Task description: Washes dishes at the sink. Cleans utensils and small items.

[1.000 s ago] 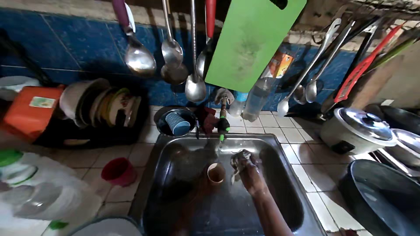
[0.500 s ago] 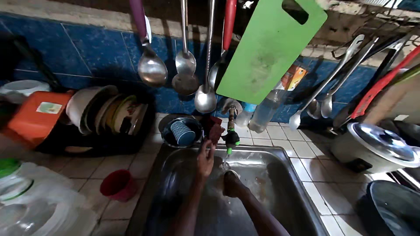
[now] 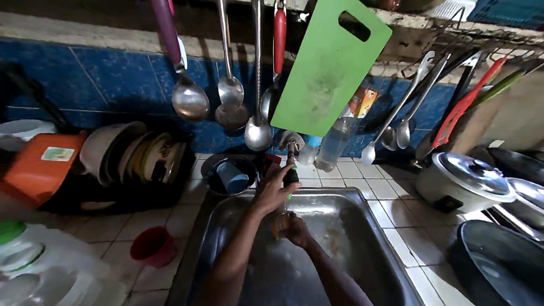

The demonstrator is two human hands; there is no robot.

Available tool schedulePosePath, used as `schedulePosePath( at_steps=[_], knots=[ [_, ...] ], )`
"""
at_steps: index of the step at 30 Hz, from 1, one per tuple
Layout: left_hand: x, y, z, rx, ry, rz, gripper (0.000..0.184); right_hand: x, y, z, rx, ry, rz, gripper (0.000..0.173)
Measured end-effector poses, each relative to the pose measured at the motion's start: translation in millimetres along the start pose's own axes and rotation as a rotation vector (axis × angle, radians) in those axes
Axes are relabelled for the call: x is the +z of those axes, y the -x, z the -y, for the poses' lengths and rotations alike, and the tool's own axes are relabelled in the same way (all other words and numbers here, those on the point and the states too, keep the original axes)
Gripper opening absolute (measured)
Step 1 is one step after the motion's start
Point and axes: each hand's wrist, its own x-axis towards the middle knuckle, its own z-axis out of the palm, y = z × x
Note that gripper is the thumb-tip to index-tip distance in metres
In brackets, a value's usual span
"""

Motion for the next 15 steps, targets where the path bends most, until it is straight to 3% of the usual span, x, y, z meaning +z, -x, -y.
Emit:
schedulePosePath(
  at_steps=[2, 3, 5, 7, 9, 11, 13, 15],
  knots=[
    [10.9, 25.0, 26.3, -0.102, 0.260, -0.133, 0.053, -2.1, 25.2, -5.2, -0.110, -0.141, -0.123, 0.058],
    [18.9, 40.5, 38.5, -0.244, 0.338, -0.135, 0.051, -2.4, 39.8, -3.5, -0.182, -0.151, -0.162, 0.054],
    [33.4, 72.2, 57.6, -0.556, 0.502, 0.063, 0.043, 4.2, 67.3, -2.7, -0.382, -0.038, -0.226, 0.039],
    [46.0, 96.5, 74.7, -0.710, 0.816, 0.318, 0.050, 11.1, 86.5, -6.5, -0.611, 0.176, -0.234, 0.023],
    [59.6, 101.1, 82.3, -0.780, 0.956, 0.407, 0.051, 9.8, 99.7, -2.5, -0.635, 0.436, -0.091, 0.026],
    [69.5, 105.2, 81.2, -0.663, 0.908, 0.331, 0.034, 4.5, 112.3, 17.7, -0.429, 0.477, 0.092, 0.037],
    [77.6, 104.6, 82.8, -0.457, 0.893, 0.177, 0.035, 15.2, 109.8, 16.0, -0.234, -0.040, 0.023, 0.041],
    [79.8, 102.4, 83.9, -0.346, 0.946, 0.092, 0.037, 28.3, 103.0, 21.2, -0.023, -0.885, -0.163, 0.031]
  ],
)
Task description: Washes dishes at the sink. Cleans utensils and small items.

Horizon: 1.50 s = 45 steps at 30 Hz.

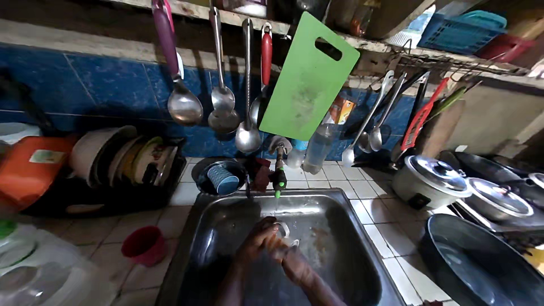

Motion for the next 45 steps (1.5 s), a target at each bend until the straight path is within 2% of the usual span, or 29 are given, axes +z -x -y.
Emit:
schedulePosePath(
  at_steps=[1, 2, 3, 4, 6, 7, 9, 11, 12, 13, 14, 16, 17, 19, 21, 22, 24, 25, 27, 28, 30, 32, 34, 37, 39, 40, 42, 43, 45],
  knots=[
    [0.0, 0.1, -1.7, 0.023, -0.005, -0.005, 0.034, 10.2, -2.0, 4.5, 0.072, -0.300, -0.108, 0.024],
    [0.0, -0.9, -5.5, 0.024, -0.055, -0.014, 0.031, 19.0, -3.9, 7.8, 0.101, -0.446, -0.186, 0.021],
    [1.3, -3.1, -11.5, 0.017, -0.170, -0.036, 0.027, 25.0, -4.6, 7.4, 0.072, -0.433, -0.225, 0.020],
    [3.5, -5.7, -19.3, 0.009, -0.348, -0.055, 0.025, 27.4, -5.0, 2.6, 0.003, -0.263, -0.219, 0.023],
    [4.9, -13.0, -30.9, -0.035, -0.719, -0.059, 0.030, 28.5, -3.5, -4.1, -0.128, 0.393, -0.134, 0.038],
    [2.6, -15.9, -35.0, -0.056, -0.839, -0.045, 0.030, 28.8, -1.6, -6.6, -0.209, 0.686, -0.051, 0.042],
    [-0.9, -18.3, -49.4, -0.131, -1.024, 0.063, 0.027, 25.1, 0.2, -5.8, -0.320, 1.072, 0.167, 0.040],
    [3.8, -13.3, -53.3, -0.155, -1.137, 0.204, 0.034, 31.8, 6.3, 24.6, -0.176, 1.294, 0.427, 0.039],
    [6.7, -8.8, -50.1, -0.089, -1.142, 0.230, 0.037, 37.3, 7.9, 38.7, -0.086, 1.358, 0.522, 0.040],
    [7.0, -5.1, -44.0, 0.022, -1.128, 0.231, 0.038, 36.3, 4.9, 33.9, -0.084, 1.358, 0.545, 0.041],
    [5.0, -3.4, -37.9, 0.148, -1.100, 0.208, 0.038, 28.2, -2.3, 13.8, -0.155, 1.287, 0.501, 0.042],
    [-3.5, -2.1, -28.6, 0.286, -0.917, 0.057, 0.038, 13.4, -15.6, -7.9, -0.257, 0.972, 0.344, 0.047],
    [-6.6, 4.0, -24.6, 0.279, -0.799, -0.105, 0.038, 6.9, -18.5, -7.7, -0.262, 0.749, 0.264, 0.049],
    [-8.7, 17.5, -18.7, 0.128, -0.592, -0.432, 0.034, 0.5, -22.5, 4.4, -0.302, 0.318, 0.128, 0.045],
    [-5.8, 23.2, -3.2, 0.013, -0.304, -0.626, 0.030, 4.7, -25.3, 20.2, -0.388, 0.152, 0.001, 0.033],
    [0.7, 27.2, 1.3, -0.030, -0.158, -0.629, 0.029, 8.5, -21.2, 25.8, -0.399, 0.228, -0.032, 0.034],
    [18.0, 44.0, -9.9, -0.077, -0.041, -0.429, 0.041, 17.4, -10.3, 24.7, -0.413, 0.571, -0.030, 0.047],
    [24.0, 52.4, -17.0, -0.064, -0.091, -0.301, 0.046, 20.3, -7.5, 20.0, -0.480, 0.749, -0.013, 0.050],
    [33.9, 59.5, -27.9, -0.088, -0.242, -0.196, 0.045, 15.6, -10.4, 17.0, -0.612, 0.927, -0.046, 0.049],
    [36.9, 62.4, -32.3, -0.111, -0.329, -0.175, 0.045, 12.9, -9.2, 23.6, -0.573, 0.907, -0.085, 0.046],
    [39.1, 61.9, -27.7, -0.122, -0.430, -0.195, 0.036, 4.5, -9.2, 41.3, -0.386, 0.627, -0.188, 0.040],
    [43.0, 63.0, -25.1, -0.084, -0.313, -0.267, 0.033, -4.5, -20.4, 44.0, -0.329, 0.144, -0.269, 0.030],
    [48.7, 64.2, -17.5, -0.014, -0.082, -0.298, 0.036, -4.8, -21.7, 46.3, -0.309, -0.129, -0.282, 0.027],
    [63.2, 63.5, -6.7, -0.074, 0.275, -0.439, 0.025, 8.4, 3.8, 53.1, -0.337, 0.002, -0.211, 0.031],
    [73.3, 64.4, -9.6, -0.099, 0.376, -0.521, 0.017, 18.3, 23.4, 47.5, -0.449, 0.219, -0.136, 0.046],
    [73.9, 71.6, -10.7, -0.052, 0.353, -0.475, 0.021, 20.3, 28.9, 42.2, -0.535, 0.363, -0.104, 0.055],
    [61.1, 80.2, -5.3, 0.017, 0.232, -0.368, 0.028, 16.3, 32.6, 32.1, -0.645, 0.558, -0.144, 0.053],
    [53.1, 76.1, -4.4, 0.002, 0.217, -0.371, 0.023, 9.8, 34.6, 31.2, -0.648, 0.620, -0.208, 0.049],
    [39.5, 69.3, -25.2, -0.138, 0.100, -0.441, 0.019, -7.3, 42.0, 34.4, -0.617, 0.718, -0.270, 0.039]
  ],
)
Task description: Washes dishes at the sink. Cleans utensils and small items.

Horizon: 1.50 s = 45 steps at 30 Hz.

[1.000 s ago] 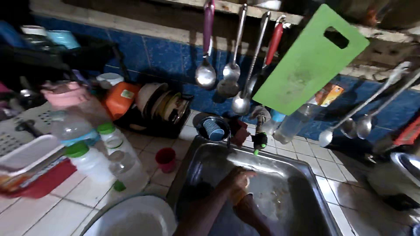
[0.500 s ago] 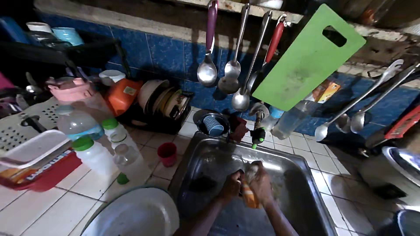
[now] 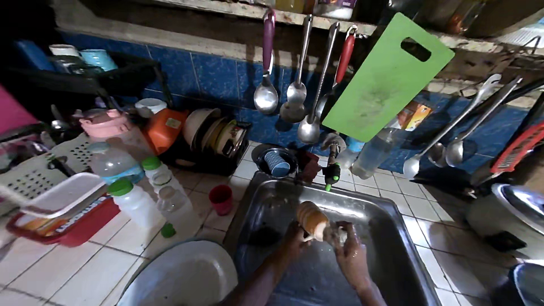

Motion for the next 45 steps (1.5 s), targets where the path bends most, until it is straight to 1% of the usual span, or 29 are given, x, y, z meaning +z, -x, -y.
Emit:
schedulePosePath(
  at_steps=[2, 5, 7, 10, 12, 14, 15, 17, 18, 19, 20, 22, 23, 25, 27, 29, 30, 31, 32, 33, 35, 36, 37, 38, 40, 41, 42, 44, 45],
  knots=[
    [-8.5, 0.1, -41.0, -0.063, -0.249, -0.035, 0.032, -21.2, 11.8, -3.0, 0.053, -0.006, 0.067, 0.037],
    [-35.4, -5.9, -97.8, 0.090, -0.632, -0.041, 0.047, -58.6, 41.6, 10.0, 0.137, -0.138, 0.115, 0.039],
    [-61.4, -19.2, -128.1, 0.208, -0.953, -0.132, 0.056, -80.2, 64.0, 14.8, 0.122, -0.197, 0.172, 0.040],
    [-86.6, -33.5, -160.1, 0.267, -1.292, -0.262, 0.052, -95.9, 100.0, 12.7, 0.127, -0.156, 0.351, 0.042],
    [-104.7, -50.3, -163.3, 0.272, -1.392, -0.367, 0.051, -91.9, 119.1, 11.1, 0.097, -0.009, 0.433, 0.046],
    [-114.9, -59.3, -163.4, 0.206, -1.420, -0.447, 0.060, -86.2, 129.8, 9.2, 0.051, 0.106, 0.469, 0.044],
    [-116.9, -58.7, -163.3, 0.171, -1.410, -0.473, 0.061, -83.9, 133.9, 5.8, 0.018, 0.143, 0.450, 0.040],
    [-122.0, -56.1, -156.5, 0.214, -1.248, -0.539, 0.050, -81.5, 138.0, -1.3, -0.023, 0.228, 0.320, 0.028],
    [-124.5, -57.0, -152.0, 0.256, -1.128, -0.575, 0.047, -83.3, 137.2, -3.9, 0.001, 0.280, 0.264, 0.023],
    [-126.9, -58.5, -148.3, 0.281, -1.030, -0.609, 0.047, -87.4, 135.9, -3.8, 0.077, 0.334, 0.261, 0.023],
    [-129.9, -58.5, -147.1, 0.284, -1.047, -0.616, 0.046, -92.6, 134.7, -1.4, 0.200, 0.374, 0.318, 0.029],
    [-138.9, -59.0, -151.5, 0.237, -1.373, -0.559, 0.045, -100.2, 134.0, 0.7, 0.430, 0.352, 0.508, 0.035],
    [-141.0, -59.0, -154.9, 0.207, -1.506, -0.527, 0.048, -99.9, 138.1, -2.2, 0.461, 0.304, 0.550, 0.035],
    [-137.9, -57.0, -162.3, 0.150, -1.627, -0.486, 0.051, -94.4, 148.4, -2.0, 0.453, 0.224, 0.540, 0.034],
    [-121.9, -50.3, -164.2, 0.158, -1.664, -0.493, 0.049, -88.3, 154.2, 4.0, 0.415, 0.155, 0.522, 0.033],
    [-100.5, -42.7, -151.5, 0.309, -1.686, -0.467, 0.042, -82.8, 155.2, 6.4, 0.350, 0.062, 0.519, 0.031],
    [-90.5, -39.5, -141.1, 0.360, -1.751, -0.409, 0.039, -82.3, 152.1, 6.0, 0.322, 0.033, 0.552, 0.030],
    [-78.8, -33.9, -130.3, 0.373, -1.835, -0.288, 0.036, -83.6, 146.2, 3.3, 0.302, 0.038, 0.587, 0.031],
    [-68.9, -30.6, -117.4, 0.352, -1.895, -0.140, 0.037, -87.4, 137.7, 0.1, 0.290, 0.081, 0.592, 0.032],
    [-62.3, -28.9, -100.0, 0.305, -1.907, 0.008, 0.037, -92.3, 129.0, -3.8, 0.269, 0.145, 0.538, 0.034],
    [-54.1, -27.6, -62.7, 0.168, -1.824, 0.215, 0.039, -102.3, 107.0, -17.6, 0.123, 0.236, 0.250, 0.035],
    [-54.6, -28.3, -44.9, 0.121, -1.790, 0.259, 0.042, -106.0, 94.9, -27.1, 0.058, 0.261, 0.122, 0.036],
    [-58.3, -28.9, -26.6, 0.086, -1.762, 0.257, 0.047, -109.4, 84.7, -38.1, 0.024, 0.271, 0.057, 0.038],
    [-62.7, -28.7, -9.9, 0.032, -1.742, 0.214, 0.051, -114.8, 76.8, -48.0, 0.051, 0.261, 0.103, 0.043],
    [-66.9, -26.4, 12.7, -0.051, -1.724, 0.055, 0.049, -127.0, 59.6, -71.9, 0.211, 0.241, 0.430, 0.058],
    [-63.1, -19.9, 14.7, -0.123, -1.735, -0.023, 0.046, -127.4, 54.0, -90.7, 0.275, 0.250, 0.541, 0.061],
    [-56.7, -14.9, 11.0, -0.225, -1.747, -0.095, 0.044, -126.2, 49.6, -109.8, 0.330, 0.250, 0.577, 0.059],
    [-41.8, -10.7, 0.7, -0.452, -1.790, -0.201, 0.045, -122.8, 41.3, -137.7, 0.454, 0.262, 0.562, 0.054],
    [-33.6, -10.1, -2.9, -0.542, -1.799, -0.218, 0.047, -121.2, 36.5, -146.6, 0.526, 0.298, 0.589, 0.056]
  ],
)
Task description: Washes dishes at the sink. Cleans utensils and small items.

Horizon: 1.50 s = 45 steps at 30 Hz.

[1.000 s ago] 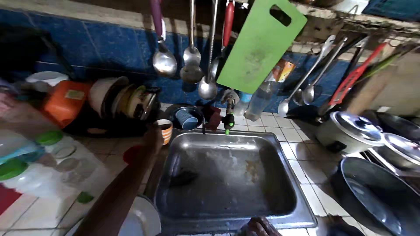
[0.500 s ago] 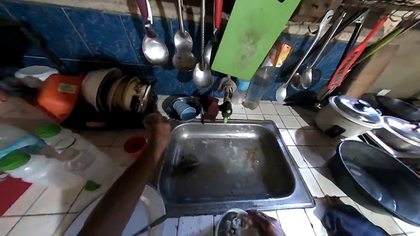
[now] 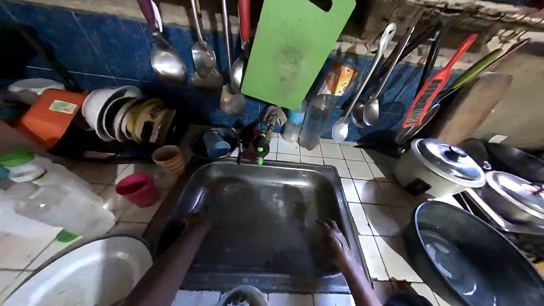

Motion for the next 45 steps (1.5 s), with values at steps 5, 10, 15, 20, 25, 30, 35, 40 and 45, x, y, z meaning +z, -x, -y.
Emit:
schedulePosePath(
  at_steps=[5, 10, 15, 20, 25, 30, 35, 40, 45],
  knots=[
    [-4.0, -8.4, -44.7, 0.342, 0.226, 0.072, 0.057, 20.1, -22.0, -14.2, 0.125, 0.073, 0.328, 0.076],
    [51.4, -74.4, -114.3, 0.936, 0.072, -0.046, 0.121, 45.3, -41.7, -5.1, 0.221, 0.031, 0.245, 0.068],
    [67.1, -60.9, -182.0, 1.045, 0.174, -0.148, 0.108, 46.9, -59.8, 1.1, 0.238, 0.037, 0.209, 0.047],
    [88.2, -61.9, -237.0, 1.255, 0.223, -0.166, 0.098, 45.1, -63.4, -8.0, 0.304, -0.110, 0.101, 0.040],
    [94.3, -42.0, -230.2, 1.274, 0.201, -0.068, 0.055, 49.1, -63.1, -23.8, 0.555, -0.817, -0.143, 0.026],
    [97.6, -31.9, -211.2, 1.254, 0.222, -0.173, 0.036, 59.3, -49.8, 6.4, 0.649, -1.532, -0.399, 0.024],
    [94.9, -21.9, -195.9, 1.222, 0.138, -0.049, 0.042, 67.4, -48.4, 10.4, 0.675, -1.673, -0.392, 0.020],
    [94.4, -9.4, -196.0, 1.146, -0.066, -0.072, 0.050, 70.1, -53.8, 4.8, 0.678, -1.666, -0.390, 0.020],
    [76.7, 7.9, -209.9, 0.972, 0.039, 0.105, 0.052, 66.5, -49.1, 8.8, 0.643, -1.677, -0.383, 0.020]
  ],
)
